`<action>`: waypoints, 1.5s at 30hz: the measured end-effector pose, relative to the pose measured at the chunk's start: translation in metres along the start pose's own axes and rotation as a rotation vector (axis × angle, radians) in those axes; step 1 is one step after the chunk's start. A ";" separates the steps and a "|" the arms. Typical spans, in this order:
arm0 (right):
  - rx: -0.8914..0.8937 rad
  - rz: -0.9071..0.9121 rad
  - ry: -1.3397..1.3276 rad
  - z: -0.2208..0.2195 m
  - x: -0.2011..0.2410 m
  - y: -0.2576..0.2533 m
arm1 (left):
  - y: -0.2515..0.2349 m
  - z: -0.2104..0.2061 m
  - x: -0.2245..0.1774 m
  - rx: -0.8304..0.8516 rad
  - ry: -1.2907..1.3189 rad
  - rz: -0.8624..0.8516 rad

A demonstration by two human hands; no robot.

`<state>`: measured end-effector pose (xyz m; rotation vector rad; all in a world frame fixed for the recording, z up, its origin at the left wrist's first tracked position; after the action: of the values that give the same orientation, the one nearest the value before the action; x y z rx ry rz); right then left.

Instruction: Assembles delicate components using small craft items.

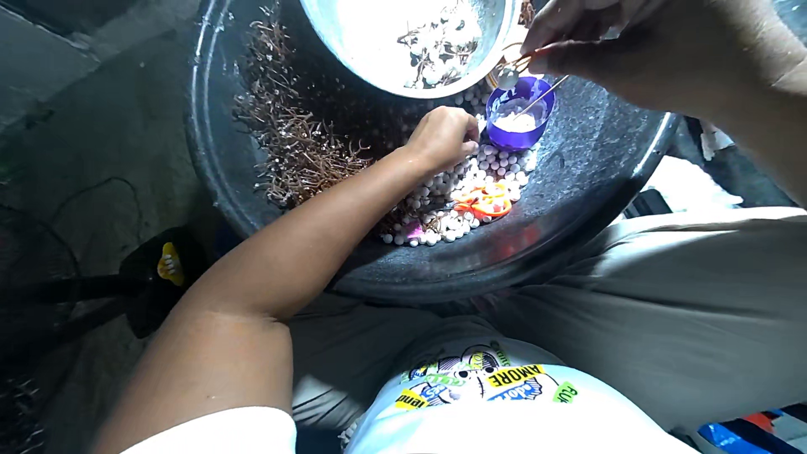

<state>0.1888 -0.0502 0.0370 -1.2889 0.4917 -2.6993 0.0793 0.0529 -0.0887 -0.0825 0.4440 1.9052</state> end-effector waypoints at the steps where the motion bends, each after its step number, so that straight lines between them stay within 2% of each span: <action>1: 0.000 0.014 -0.010 -0.001 0.001 0.000 | -0.004 -0.005 0.000 0.022 0.044 0.039; 5: 0.022 0.074 -0.056 -0.003 0.004 -0.001 | -0.015 -0.019 -0.002 0.055 0.142 0.175; 11: 0.035 0.096 -0.058 -0.003 0.005 0.002 | -0.001 -0.004 -0.003 0.026 0.259 0.145; 13: 0.025 0.105 -0.072 -0.002 0.006 0.004 | 0.015 0.009 -0.002 0.003 0.474 0.146; 17: 0.014 0.121 -0.073 -0.002 0.006 0.005 | 0.053 0.040 -0.010 -0.098 1.069 0.173; 21: 0.039 0.155 0.010 -0.006 0.011 0.005 | 0.075 0.065 -0.014 -0.286 1.277 0.091; 26: 0.073 0.213 0.183 -0.019 0.026 0.005 | 0.082 0.077 -0.018 -0.390 1.323 0.033; 30: 0.060 0.275 0.237 -0.027 0.031 0.004 | 0.082 0.078 -0.017 -0.435 1.261 -0.002; 45: 0.015 0.311 0.277 -0.035 0.041 0.005 | 0.086 0.084 -0.020 -0.603 1.033 -0.061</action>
<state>0.1358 -0.0561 0.0454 -0.7604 0.6389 -2.6139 0.0214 0.0376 0.0167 -1.4924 0.5008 1.7536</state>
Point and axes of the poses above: each hand's wrist, its own y-axis away from the middle knuckle, its own z-axis out of the back of the hand, x = y × z, the point moved 7 cm from there along -y, towards the middle knuckle, and after that the axes turned 7 degrees about -y, right-handed, at the moved point
